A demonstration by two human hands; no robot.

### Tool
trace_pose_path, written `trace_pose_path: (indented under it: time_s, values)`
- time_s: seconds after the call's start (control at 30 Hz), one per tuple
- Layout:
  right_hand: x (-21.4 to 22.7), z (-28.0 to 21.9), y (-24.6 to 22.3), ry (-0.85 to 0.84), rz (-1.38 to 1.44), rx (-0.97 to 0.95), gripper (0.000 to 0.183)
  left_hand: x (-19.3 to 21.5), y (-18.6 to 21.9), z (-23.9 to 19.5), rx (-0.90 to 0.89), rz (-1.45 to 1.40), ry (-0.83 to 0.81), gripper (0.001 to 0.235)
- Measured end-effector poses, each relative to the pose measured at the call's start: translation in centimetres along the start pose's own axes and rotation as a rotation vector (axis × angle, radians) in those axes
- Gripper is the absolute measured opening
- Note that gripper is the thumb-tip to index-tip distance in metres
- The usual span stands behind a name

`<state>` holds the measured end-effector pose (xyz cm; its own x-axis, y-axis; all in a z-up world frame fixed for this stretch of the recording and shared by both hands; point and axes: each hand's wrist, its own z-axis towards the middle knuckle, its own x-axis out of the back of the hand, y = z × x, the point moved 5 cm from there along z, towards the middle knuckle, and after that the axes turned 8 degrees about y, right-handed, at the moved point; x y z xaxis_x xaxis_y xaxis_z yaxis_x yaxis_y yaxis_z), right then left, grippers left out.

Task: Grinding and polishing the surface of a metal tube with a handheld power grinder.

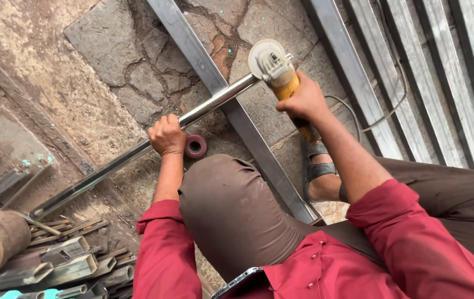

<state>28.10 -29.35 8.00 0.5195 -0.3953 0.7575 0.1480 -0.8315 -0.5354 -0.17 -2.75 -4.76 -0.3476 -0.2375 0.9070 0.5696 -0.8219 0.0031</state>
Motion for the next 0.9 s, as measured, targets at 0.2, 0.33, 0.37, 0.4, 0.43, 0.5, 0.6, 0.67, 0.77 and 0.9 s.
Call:
trace_pose_path:
  time_s: [0.2,0.33,0.37,0.4,0.43,0.5,0.6,0.67,0.77,0.9]
  values:
    - [0.1,-0.1,0.2,0.024,0.019,-0.031,0.075,0.2,-0.1,1.3,-0.016,0.003,-0.001,0.016]
    - [-0.6,0.3,0.4,-0.026,0.020,-0.062,0.079,-1.0,-0.7,0.4,0.012,-0.010,-0.080,0.020]
    - [-0.4,0.4,0.3,-0.003,0.038,-0.096,0.079,-1.0,-0.7,0.6,0.014,-0.026,-0.098,0.018]
    - [-0.2,0.4,0.4,0.020,0.056,-0.130,0.080,-0.9,-0.7,0.9,0.016,-0.041,-0.117,0.017]
    - [-0.4,0.3,1.1,0.032,0.062,-0.141,0.080,-0.7,-0.6,1.1,0.000,-0.049,-0.114,0.017]
    - [-0.6,0.3,1.8,0.080,0.120,-0.061,0.080,-0.5,-0.5,1.4,0.004,-0.062,-0.145,0.012]
    - [0.0,-0.8,0.6,0.060,0.096,-0.006,0.081,-1.5,-0.9,1.3,0.024,-0.063,-0.227,0.012]
    - [0.1,-0.6,-0.6,0.062,0.055,-0.031,0.080,-1.7,-1.1,1.5,0.025,-0.056,-0.257,0.012]
    - [0.2,-0.6,-0.8,0.073,-0.007,-0.076,0.081,-1.7,-1.2,1.8,0.037,-0.054,-0.343,0.010]
    - [-0.1,-0.3,-0.3,0.084,-0.012,-0.032,0.081,-2.3,-1.7,2.3,0.099,-0.068,-0.500,0.010]
